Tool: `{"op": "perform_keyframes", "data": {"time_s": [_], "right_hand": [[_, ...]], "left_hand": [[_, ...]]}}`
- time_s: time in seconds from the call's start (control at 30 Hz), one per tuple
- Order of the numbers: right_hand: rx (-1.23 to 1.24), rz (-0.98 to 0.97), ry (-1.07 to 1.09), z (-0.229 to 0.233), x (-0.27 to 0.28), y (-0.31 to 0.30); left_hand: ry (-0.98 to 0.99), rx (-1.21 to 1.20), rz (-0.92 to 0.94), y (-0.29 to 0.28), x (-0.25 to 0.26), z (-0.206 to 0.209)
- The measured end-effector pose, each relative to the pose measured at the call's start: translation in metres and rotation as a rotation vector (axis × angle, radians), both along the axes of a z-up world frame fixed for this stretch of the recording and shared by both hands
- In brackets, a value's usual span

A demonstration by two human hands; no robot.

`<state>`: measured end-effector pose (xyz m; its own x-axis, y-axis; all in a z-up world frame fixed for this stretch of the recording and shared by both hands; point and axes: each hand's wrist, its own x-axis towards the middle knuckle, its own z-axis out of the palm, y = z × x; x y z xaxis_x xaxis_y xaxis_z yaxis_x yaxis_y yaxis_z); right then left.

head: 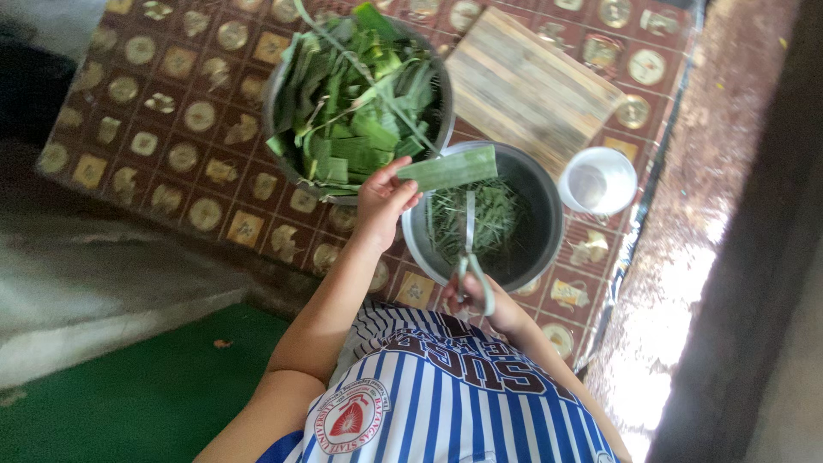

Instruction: The person repeatedly slices long green leaves into thin strips using a knife, holding each leaf with the left hand and cutting over a metal bowl. The cut strips fall into the bowl while the remaining leaf pieces are set aside.

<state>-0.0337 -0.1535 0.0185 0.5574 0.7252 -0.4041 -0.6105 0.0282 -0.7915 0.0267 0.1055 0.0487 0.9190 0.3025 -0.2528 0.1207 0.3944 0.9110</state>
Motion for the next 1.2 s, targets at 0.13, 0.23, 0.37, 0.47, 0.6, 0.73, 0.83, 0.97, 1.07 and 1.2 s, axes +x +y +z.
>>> {"op": "perform_keyframes", "data": {"time_s": [0.13,0.23,0.37,0.47,0.6,0.73,0.83,0.97,1.07,1.2], "right_hand": [[-0.091,-0.032,-0.134,-0.009,0.003,0.007],[-0.195,-0.079,-0.122,-0.014,0.006,0.006],[-0.262,-0.068,-0.056,-0.014,0.006,0.01],[-0.281,-0.038,-0.06,-0.012,0.007,0.02],[-0.378,0.013,-0.032,-0.016,0.004,0.041],[-0.428,0.091,0.016,-0.027,0.001,0.064],[-0.391,0.139,0.058,-0.031,0.0,0.076],[-0.332,0.146,0.109,-0.031,0.001,0.077],[-0.334,0.147,0.127,-0.031,0.005,0.068],[-0.348,0.086,0.008,-0.038,0.007,0.051]], "left_hand": [[0.026,-0.013,-0.149,-0.021,0.002,-0.016],[0.065,0.061,-0.204,-0.026,-0.003,-0.03],[0.101,0.112,-0.2,-0.02,-0.011,-0.044],[0.113,0.075,-0.163,-0.008,-0.016,-0.055],[0.131,0.126,-0.111,0.012,-0.025,-0.072],[0.241,0.083,-0.05,0.034,-0.041,-0.084],[0.337,0.092,-0.024,0.046,-0.053,-0.088],[0.373,0.06,-0.034,0.052,-0.066,-0.095],[0.377,0.019,-0.028,0.047,-0.068,-0.1],[0.365,-0.253,0.008,0.028,-0.049,-0.093]]}}
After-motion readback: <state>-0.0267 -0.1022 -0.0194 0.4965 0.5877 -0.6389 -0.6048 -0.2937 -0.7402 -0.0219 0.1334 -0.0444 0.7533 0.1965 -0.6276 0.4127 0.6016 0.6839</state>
